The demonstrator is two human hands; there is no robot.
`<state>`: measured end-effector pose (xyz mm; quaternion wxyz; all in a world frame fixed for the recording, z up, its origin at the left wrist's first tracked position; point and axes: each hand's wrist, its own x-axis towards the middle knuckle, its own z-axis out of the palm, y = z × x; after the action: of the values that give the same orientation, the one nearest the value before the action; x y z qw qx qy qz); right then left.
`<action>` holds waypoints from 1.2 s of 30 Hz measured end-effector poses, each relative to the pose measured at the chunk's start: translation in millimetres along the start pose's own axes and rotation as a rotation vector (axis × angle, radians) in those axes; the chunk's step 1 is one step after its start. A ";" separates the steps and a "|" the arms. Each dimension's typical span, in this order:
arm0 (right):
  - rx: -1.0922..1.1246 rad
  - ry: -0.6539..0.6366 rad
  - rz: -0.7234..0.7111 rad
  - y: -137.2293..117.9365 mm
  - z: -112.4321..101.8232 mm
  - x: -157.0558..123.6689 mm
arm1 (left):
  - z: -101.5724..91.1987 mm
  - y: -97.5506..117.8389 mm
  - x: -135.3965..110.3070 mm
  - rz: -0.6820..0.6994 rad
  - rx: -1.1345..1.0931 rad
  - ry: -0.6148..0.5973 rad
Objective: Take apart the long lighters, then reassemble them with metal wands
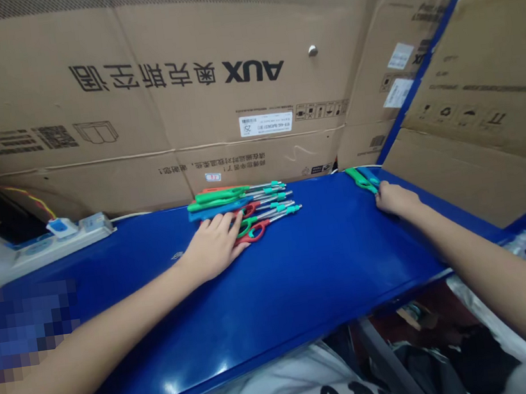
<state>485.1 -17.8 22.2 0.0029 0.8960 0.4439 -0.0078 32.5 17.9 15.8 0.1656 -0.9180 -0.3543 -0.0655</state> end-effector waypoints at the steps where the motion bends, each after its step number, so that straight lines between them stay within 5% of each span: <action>1: 0.022 0.008 0.000 1.0 0.2 0.6 | 0.7 -1.1 -1.2 -0.004 -0.019 0.011; 8: 0.187 0.159 -0.142 -17.7 -15.3 -21.2 | 2.3 -2.7 -1.3 0.028 -0.113 0.084; 11: 0.329 0.254 -0.401 -40.8 -30.1 -61.5 | -5.6 5.1 1.7 0.041 -0.180 0.190; 14: 0.292 0.286 -0.821 -66.9 -41.9 -112.9 | -23.5 21.7 4.3 0.072 -0.181 0.275; 16: 0.132 0.336 -1.140 -81.6 -46.1 -145.6 | -38.7 35.6 3.3 0.131 -0.199 0.214; 20: -0.059 0.471 -1.506 -98.7 -49.7 -191.9 | -65.9 61.5 -10.3 0.162 -0.387 -0.187; 30: -0.058 0.175 -1.656 -90.2 -66.9 -236.5 | -105.5 84.5 -54.5 0.187 -0.613 -0.426; 36: 0.036 0.152 -1.648 -81.0 -60.7 -253.1 | -132.9 88.2 -64.8 0.213 -0.547 -0.570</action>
<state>268.1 -169.3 87.2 -0.0479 0.2816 0.9572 0.0461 43.5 -130.7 102.2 -0.1837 -0.9411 -0.2586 0.1171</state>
